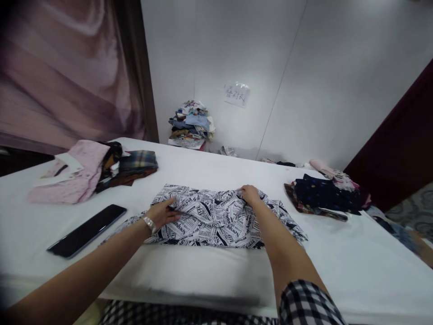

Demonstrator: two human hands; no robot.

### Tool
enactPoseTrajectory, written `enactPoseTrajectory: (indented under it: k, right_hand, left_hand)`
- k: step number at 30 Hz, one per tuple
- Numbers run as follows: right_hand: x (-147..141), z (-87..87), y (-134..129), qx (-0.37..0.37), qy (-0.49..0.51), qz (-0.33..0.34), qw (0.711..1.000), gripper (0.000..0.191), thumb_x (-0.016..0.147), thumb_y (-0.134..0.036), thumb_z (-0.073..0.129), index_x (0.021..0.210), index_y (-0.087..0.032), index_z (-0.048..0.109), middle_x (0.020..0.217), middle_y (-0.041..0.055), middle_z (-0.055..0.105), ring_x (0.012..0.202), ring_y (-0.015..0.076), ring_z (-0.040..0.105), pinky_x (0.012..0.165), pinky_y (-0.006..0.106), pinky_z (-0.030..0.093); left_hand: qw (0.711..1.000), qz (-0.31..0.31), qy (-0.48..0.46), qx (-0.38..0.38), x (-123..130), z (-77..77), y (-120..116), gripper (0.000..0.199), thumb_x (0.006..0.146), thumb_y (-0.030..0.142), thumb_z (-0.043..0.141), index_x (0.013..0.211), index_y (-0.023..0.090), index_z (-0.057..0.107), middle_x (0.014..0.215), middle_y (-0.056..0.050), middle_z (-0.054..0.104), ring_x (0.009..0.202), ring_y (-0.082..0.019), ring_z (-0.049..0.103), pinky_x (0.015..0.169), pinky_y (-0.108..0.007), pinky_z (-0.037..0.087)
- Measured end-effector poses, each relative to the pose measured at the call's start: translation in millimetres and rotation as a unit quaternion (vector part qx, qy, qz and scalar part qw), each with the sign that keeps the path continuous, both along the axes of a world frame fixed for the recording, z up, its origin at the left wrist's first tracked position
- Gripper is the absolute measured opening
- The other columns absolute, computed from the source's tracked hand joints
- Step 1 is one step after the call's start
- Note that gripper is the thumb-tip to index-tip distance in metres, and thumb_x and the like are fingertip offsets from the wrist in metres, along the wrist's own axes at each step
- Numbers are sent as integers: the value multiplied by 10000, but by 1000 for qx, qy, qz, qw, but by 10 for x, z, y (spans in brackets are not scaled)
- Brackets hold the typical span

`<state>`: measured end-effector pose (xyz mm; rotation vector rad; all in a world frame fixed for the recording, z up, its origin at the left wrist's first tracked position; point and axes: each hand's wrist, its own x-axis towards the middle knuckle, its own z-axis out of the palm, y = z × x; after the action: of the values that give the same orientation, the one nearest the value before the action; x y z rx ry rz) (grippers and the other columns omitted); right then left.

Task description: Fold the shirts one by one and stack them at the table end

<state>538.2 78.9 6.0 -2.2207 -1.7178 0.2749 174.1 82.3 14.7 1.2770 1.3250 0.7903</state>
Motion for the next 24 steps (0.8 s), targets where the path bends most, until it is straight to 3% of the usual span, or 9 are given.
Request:
enactPoseTrajectory:
  k: [3, 6, 8, 10, 11, 13, 16, 20, 24]
  right_hand:
    - [207, 14, -68, 21, -11, -3, 1000, 337, 859, -169, 421, 1051, -184, 698, 1121, 68, 693, 1079, 202, 590, 958, 285, 402]
    - [303, 2, -89, 30, -17, 19, 999, 389, 862, -166, 403, 1156, -173, 657, 1211, 70, 652, 1138, 197, 563, 993, 287, 386]
    - [269, -49, -45, 29, -22, 39, 999, 434, 862, -171, 413, 1255, -170, 598, 1315, 70, 586, 1213, 194, 515, 1034, 288, 355]
    - [182, -130, 35, 21, -28, 53, 998, 469, 863, -184, 439, 1319, -183, 545, 1374, 68, 535, 1258, 197, 478, 1053, 298, 337]
    - [131, -173, 78, 15, -32, 57, 998, 478, 858, -191, 462, 1331, -193, 534, 1377, 70, 531, 1264, 207, 473, 1053, 311, 337]
    - [40, -246, 152, 5, -42, 54, 998, 475, 835, -194, 516, 1308, -212, 555, 1338, 85, 566, 1245, 238, 489, 1040, 352, 345]
    - [-16, -279, 197, -1, -53, 47, 997, 338, 811, -175, 543, 1117, -213, 680, 1181, 102, 664, 1148, 260, 557, 993, 371, 368]
    - [92, -178, 152, 22, -52, 44, 997, 262, 849, -181, 481, 969, -187, 714, 1091, 93, 692, 1065, 208, 592, 922, 279, 396]
    - [262, -52, 103, 50, -43, 2, 998, 300, 880, -205, 427, 1036, -184, 682, 1104, 78, 686, 1046, 192, 596, 889, 264, 416]
  left_hand:
    - [995, -36, 89, 0, -197, 87, -25, 399, 829, 493, 472, 902, 137, 638, 903, -123, 719, 689, -223, 689, 608, -353, 565]
    - [979, -17, 184, 87, -422, 196, 44, 394, 786, 524, 501, 906, 185, 661, 943, -80, 720, 821, -251, 681, 728, -364, 547]
    - [940, -15, 272, 205, -514, 215, 129, 360, 767, 427, 542, 1025, 204, 657, 1106, -74, 688, 1060, -267, 616, 927, -363, 476]
    - [876, -55, 380, 293, -539, 173, 217, 439, 748, 324, 553, 1159, 186, 619, 1264, -89, 616, 1219, -263, 515, 1052, -344, 372]
    - [850, -79, 424, 303, -532, 136, 256, 482, 742, 297, 552, 1204, 167, 597, 1308, -104, 585, 1252, -263, 486, 1072, -338, 346]
    - [832, -105, 474, 269, -498, 55, 319, 515, 742, 299, 558, 1232, 140, 577, 1304, -137, 583, 1242, -278, 493, 1051, -354, 363]
    - [829, -105, 494, 240, -450, -6, 377, 414, 740, 334, 570, 1100, 146, 646, 1148, -155, 658, 1124, -310, 567, 954, -397, 423]
    - [839, -97, 472, 252, -462, 90, 447, 207, 735, 317, 558, 851, 186, 669, 996, -96, 683, 1000, -248, 595, 881, -327, 432]
    - [901, -46, 372, 220, -484, 218, 580, 226, 727, 382, 543, 834, 207, 636, 839, -18, 676, 840, -199, 601, 768, -279, 447]
